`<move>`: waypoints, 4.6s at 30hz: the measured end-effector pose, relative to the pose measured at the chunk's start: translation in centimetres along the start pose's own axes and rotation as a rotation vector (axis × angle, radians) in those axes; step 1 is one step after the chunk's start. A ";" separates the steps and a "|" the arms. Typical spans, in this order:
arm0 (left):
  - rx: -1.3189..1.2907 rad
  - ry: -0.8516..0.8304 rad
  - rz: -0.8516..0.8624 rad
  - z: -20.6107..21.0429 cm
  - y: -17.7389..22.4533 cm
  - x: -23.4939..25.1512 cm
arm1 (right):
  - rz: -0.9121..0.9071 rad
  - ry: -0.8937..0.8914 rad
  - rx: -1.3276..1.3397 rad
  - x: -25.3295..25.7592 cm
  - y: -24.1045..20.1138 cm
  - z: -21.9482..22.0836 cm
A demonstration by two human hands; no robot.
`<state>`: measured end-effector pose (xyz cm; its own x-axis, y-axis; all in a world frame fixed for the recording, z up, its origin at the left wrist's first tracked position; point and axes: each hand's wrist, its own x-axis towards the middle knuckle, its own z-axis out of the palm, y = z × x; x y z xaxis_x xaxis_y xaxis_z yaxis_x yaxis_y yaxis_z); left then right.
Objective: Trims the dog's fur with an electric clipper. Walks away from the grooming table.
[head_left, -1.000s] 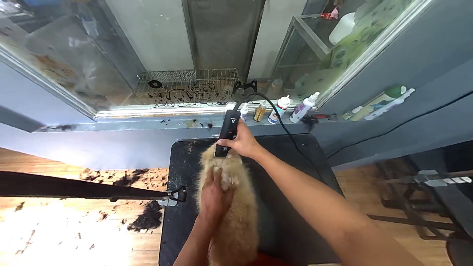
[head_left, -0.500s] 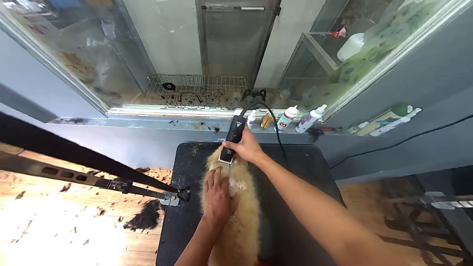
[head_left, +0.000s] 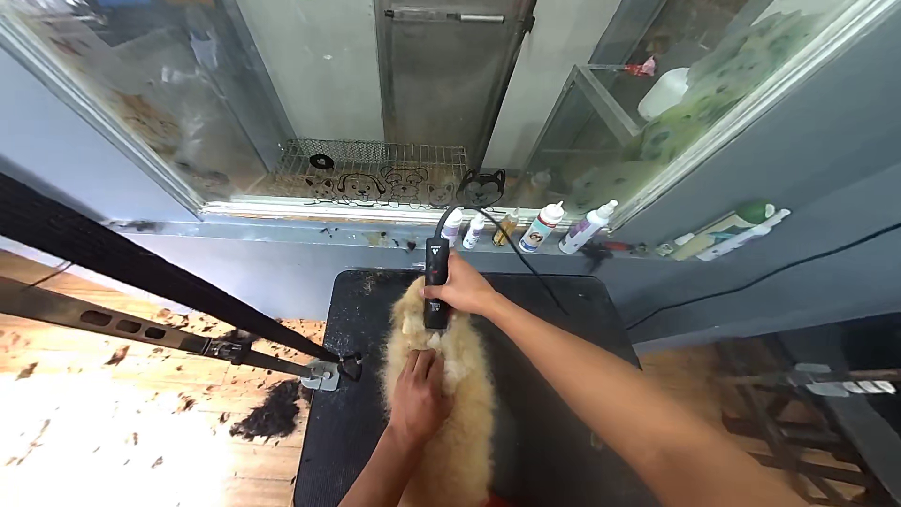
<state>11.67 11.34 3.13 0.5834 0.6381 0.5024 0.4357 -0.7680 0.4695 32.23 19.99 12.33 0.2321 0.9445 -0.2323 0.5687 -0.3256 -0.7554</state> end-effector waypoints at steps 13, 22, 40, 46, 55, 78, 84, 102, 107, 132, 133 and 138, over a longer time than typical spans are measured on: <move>-0.117 -0.006 0.074 -0.6 -0.8 -1.1 | -0.117 0.026 0.100 -1.1 1.3 0.2; -0.115 -0.032 0.131 -0.4 -0.7 -0.9 | -0.347 0.088 0.331 -1.0 2.4 -0.8; -0.165 -0.009 0.131 -1.0 -0.7 -0.6 | 0.016 -0.116 0.207 -1.2 1.8 0.6; -0.189 -0.017 0.197 -0.8 -1.0 -1.3 | -0.200 -0.189 0.380 -2.8 1.9 0.2; -0.226 0.078 0.207 -1.8 -1.6 -0.7 | 0.018 -0.169 0.276 -2.3 2.1 1.1; -0.040 -0.563 -0.208 -1.1 0.5 4.6 | -0.453 0.095 0.557 -1.3 3.8 -2.1; 0.035 -0.606 -0.169 -1.8 1.3 4.1 | -0.438 -0.095 0.464 0.2 3.9 -1.7; 0.030 -0.453 -0.103 -1.2 0.8 2.3 | -0.248 -0.267 0.358 1.7 3.6 -2.5; 0.001 -0.359 -0.048 -1.0 0.6 1.6 | -0.446 -0.117 0.559 1.3 3.5 -3.2; 0.024 -0.318 -0.121 -0.8 0.3 1.5 | -0.246 -0.191 0.460 1.0 5.7 -2.2; 0.021 -0.322 -0.113 -0.8 0.4 1.4 | -0.241 -0.193 0.471 1.0 5.4 -2.5; 0.002 -0.290 -0.067 -0.7 0.3 1.0 | -0.467 -0.035 0.592 0.3 5.9 -2.1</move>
<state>11.89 11.84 4.31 0.7250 0.6449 0.2417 0.4808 -0.7252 0.4928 37.31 18.29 9.03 0.0405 0.9827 0.1810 0.0809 0.1773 -0.9808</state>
